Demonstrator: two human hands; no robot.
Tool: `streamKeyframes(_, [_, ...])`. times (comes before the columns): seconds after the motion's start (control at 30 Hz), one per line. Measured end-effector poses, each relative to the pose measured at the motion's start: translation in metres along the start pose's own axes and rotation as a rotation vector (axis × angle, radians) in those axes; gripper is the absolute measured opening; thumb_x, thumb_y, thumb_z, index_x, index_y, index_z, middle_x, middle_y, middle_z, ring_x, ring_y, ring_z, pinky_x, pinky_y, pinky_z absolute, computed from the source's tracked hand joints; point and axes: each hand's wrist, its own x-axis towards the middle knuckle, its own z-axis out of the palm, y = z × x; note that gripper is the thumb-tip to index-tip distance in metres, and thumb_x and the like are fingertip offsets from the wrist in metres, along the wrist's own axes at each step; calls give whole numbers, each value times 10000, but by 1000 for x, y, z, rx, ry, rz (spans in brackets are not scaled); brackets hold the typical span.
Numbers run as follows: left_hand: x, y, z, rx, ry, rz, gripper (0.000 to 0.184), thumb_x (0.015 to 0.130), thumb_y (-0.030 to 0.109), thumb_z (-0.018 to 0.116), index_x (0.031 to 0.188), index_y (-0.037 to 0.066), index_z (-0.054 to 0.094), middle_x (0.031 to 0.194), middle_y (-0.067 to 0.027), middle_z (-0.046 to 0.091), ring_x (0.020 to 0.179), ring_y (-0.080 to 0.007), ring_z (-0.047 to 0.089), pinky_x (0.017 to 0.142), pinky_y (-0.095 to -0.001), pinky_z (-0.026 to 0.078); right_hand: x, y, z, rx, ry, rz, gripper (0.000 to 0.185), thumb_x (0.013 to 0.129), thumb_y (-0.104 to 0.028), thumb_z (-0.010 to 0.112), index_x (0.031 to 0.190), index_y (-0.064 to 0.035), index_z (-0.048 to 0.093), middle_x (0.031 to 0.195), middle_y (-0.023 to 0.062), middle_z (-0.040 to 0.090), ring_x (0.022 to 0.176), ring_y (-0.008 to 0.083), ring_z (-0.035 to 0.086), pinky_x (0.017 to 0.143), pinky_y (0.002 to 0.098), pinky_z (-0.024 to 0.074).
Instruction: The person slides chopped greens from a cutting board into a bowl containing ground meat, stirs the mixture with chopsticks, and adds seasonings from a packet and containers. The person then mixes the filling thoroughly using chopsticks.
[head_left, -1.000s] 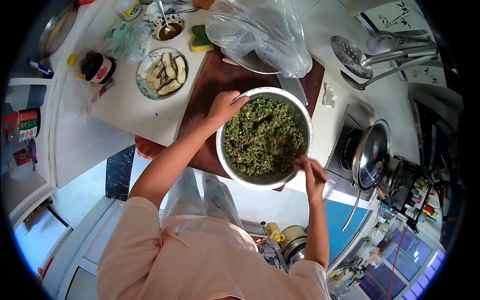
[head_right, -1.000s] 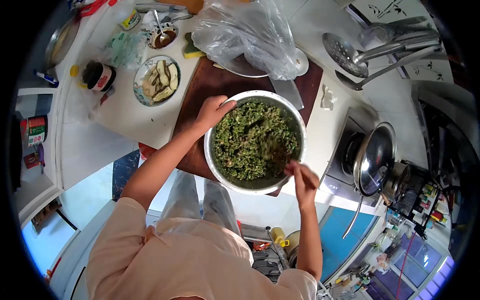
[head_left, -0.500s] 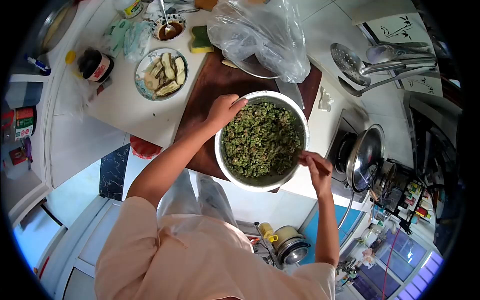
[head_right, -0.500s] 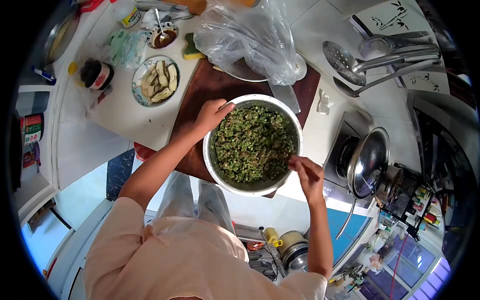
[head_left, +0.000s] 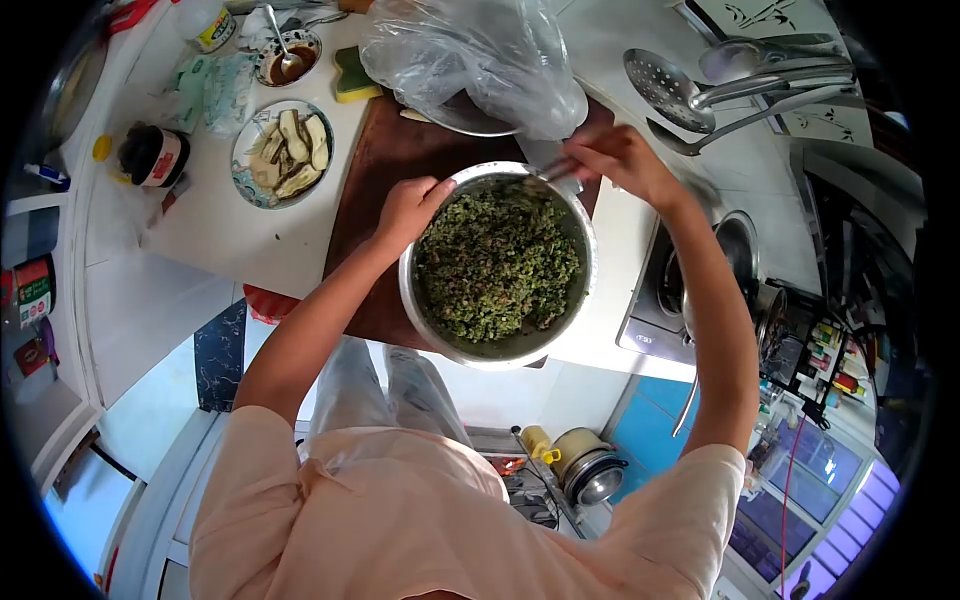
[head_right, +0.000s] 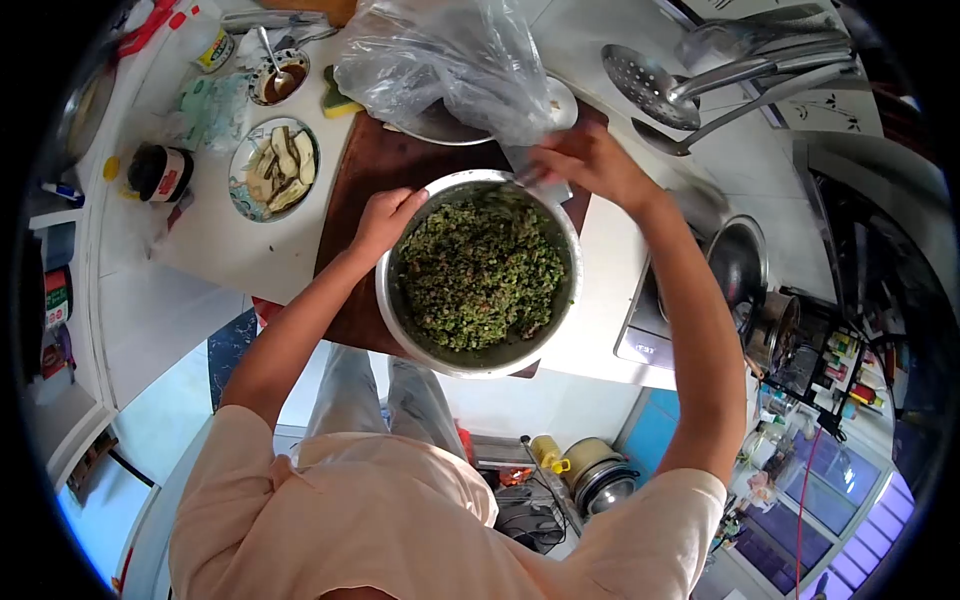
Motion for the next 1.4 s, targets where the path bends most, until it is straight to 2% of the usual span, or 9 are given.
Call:
streamKeyframes(0.23, [-13,-2,-5,-47,0,16,360,866,258,660,704,-49,566,641,-152,502,518,-181,455,525,-350,374,-209,82,32,370,143,118,367,902,-302,630,1053,32,647,1089,185,647,974,259,646,874,396,532])
streamKeyframes(0.3, [-19,6,-3,-128,41,-26,314,862,236,664,738,-45,597,652,-136,533,528,-174,486,533,-334,387,-236,74,98,498,242,133,211,936,-110,572,1038,59,645,1048,180,657,935,254,652,838,397,554])
streamKeyframes(0.43, [-20,9,-3,-94,24,-73,251,869,197,659,796,-41,640,651,-100,552,557,-115,491,540,-297,397,-197,62,175,454,371,91,181,918,-39,584,1056,48,661,991,156,672,855,198,669,756,287,553])
streamKeyframes(0.67, [-19,8,-5,-144,18,-17,234,883,187,658,791,-28,640,612,2,500,592,-42,435,529,-261,373,-176,86,97,312,578,-17,195,941,-19,528,1075,70,638,1009,171,674,869,218,674,807,304,565])
streamKeyframes(0.73, [-21,2,-4,-137,15,-45,230,884,193,661,791,-17,651,609,8,509,601,-37,438,534,-257,379,-220,99,101,173,610,180,191,947,-47,531,1030,65,661,973,165,681,832,205,678,782,311,570])
streamKeyframes(0.93, [-20,0,4,-132,1,-140,330,864,259,683,706,-24,622,517,10,405,533,-41,375,470,-285,345,-189,63,177,250,365,-44,154,904,3,583,1031,43,660,961,156,688,824,193,673,720,286,544])
streamKeyframes(1.07, [-19,-6,0,-69,-30,-66,380,857,282,689,651,-20,583,495,5,373,515,-45,352,444,-305,326,-121,74,118,153,352,-344,135,918,-42,568,968,32,669,907,151,690,843,189,666,743,295,537])
streamKeyframes(1.23, [-17,-13,7,-136,1,-101,394,853,278,693,625,-17,566,499,-15,383,516,-51,351,446,-314,324,-196,88,76,-3,451,88,196,946,-69,540,988,68,675,942,137,685,849,186,667,774,291,554])
streamKeyframes(1.4, [-21,-3,5,-104,-53,-200,281,875,262,686,769,1,689,588,82,491,569,-12,424,487,-250,362,-203,78,179,527,373,107,177,938,-32,541,1045,54,653,1038,186,650,924,246,662,804,368,581])
